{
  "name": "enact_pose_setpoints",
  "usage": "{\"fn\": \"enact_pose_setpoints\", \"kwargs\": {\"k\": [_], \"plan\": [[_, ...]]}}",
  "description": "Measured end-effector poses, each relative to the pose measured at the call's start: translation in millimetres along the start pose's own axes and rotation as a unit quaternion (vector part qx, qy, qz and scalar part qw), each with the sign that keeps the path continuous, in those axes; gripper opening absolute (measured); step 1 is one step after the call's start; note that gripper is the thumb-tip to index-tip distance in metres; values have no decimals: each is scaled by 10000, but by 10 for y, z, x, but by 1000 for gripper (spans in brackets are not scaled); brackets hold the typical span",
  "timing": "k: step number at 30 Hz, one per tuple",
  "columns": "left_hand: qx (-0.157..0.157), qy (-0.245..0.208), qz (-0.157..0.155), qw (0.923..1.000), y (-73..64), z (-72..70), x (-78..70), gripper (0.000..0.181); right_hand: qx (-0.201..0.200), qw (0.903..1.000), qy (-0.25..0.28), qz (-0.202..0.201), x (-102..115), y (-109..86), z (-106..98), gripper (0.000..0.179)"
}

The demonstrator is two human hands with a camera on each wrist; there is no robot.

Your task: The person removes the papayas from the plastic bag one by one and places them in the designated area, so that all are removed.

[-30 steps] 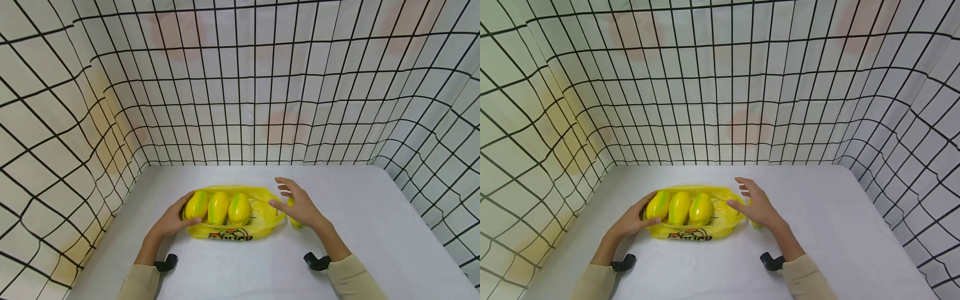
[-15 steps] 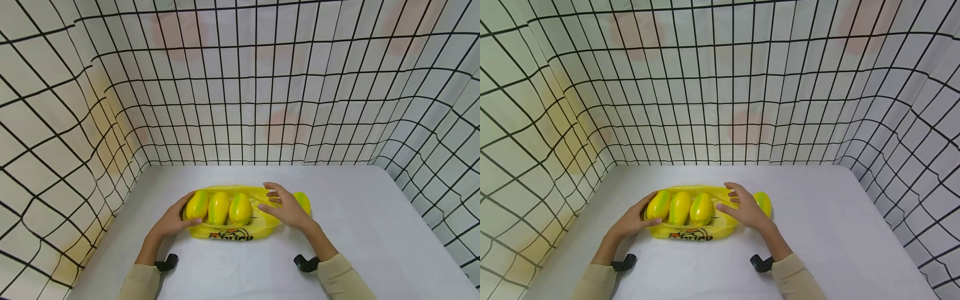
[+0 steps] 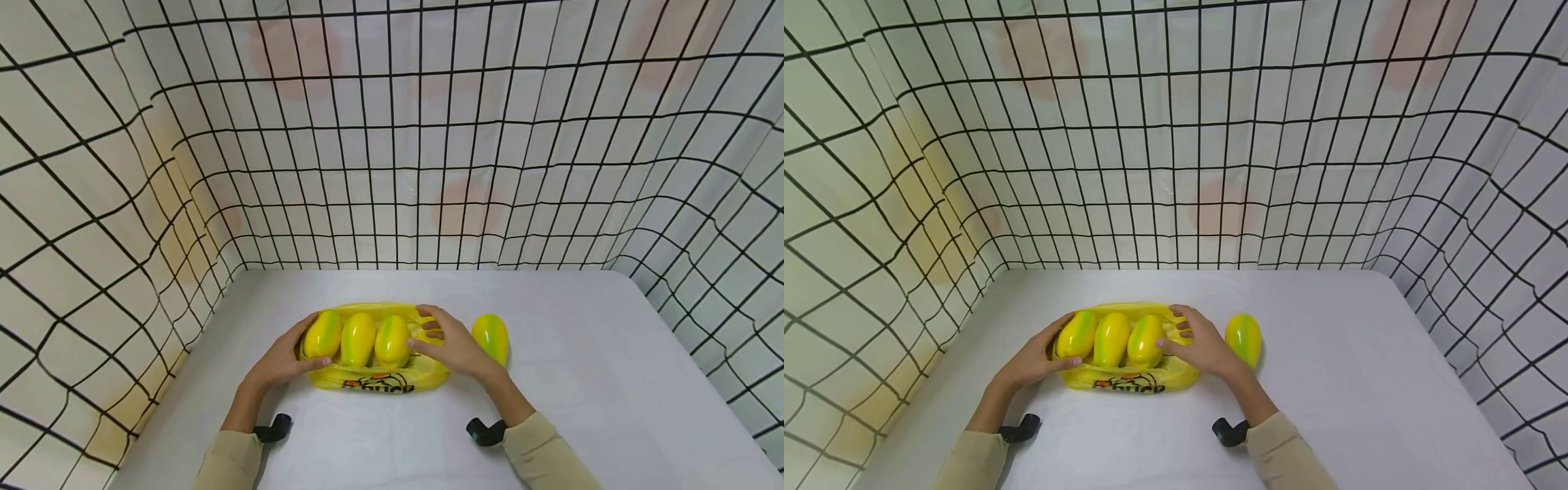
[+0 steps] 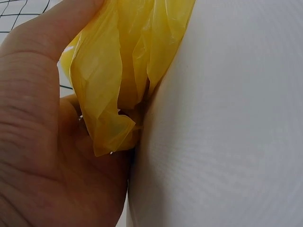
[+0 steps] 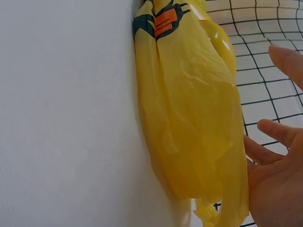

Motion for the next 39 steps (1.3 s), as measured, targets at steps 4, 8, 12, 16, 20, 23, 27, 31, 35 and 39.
{"fn": "enact_pose_setpoints", "kwargs": {"k": [4,8,12,16,20,23,27,31,35,39], "plan": [[16,-12,-1,10000,2,1,-2,109,20,10000,-5,30,-3,12,63,82],[16,4,14,10000,0,1,2,109,10,10000,-53,64,14,29,114,85],[16,-44,25,10000,3,4,-2,109,36,9997,-198,118,52,46,164,86],[28,-73,23,10000,10,13,-4,109,82,9994,-281,165,83,61,215,87],[22,-49,7,10000,19,17,-2,110,110,9993,-283,203,90,85,258,88],[13,-60,17,10000,24,15,-7,109,98,9993,-308,203,90,104,286,89],[16,-51,44,10000,28,12,-8,109,141,9991,-292,258,92,124,322,91],[10,-63,38,10000,28,10,-5,110,231,9987,-346,281,81,140,356,93],[9,-22,25,10000,21,8,6,109,313,9981,-482,230,55,145,393,97],[1,19,17,10000,7,-1,13,109,384,9975,-588,101,44,136,416,101]]}}
Point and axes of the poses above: each hand's wrist, its own y-axis towards the middle knuckle, its own z-axis out of the palm, x = y × z, the point moved 1 cm from there along y, towards the middle knuckle, and after that the axes turned 7 degrees about -y, right-handed, at the moved point
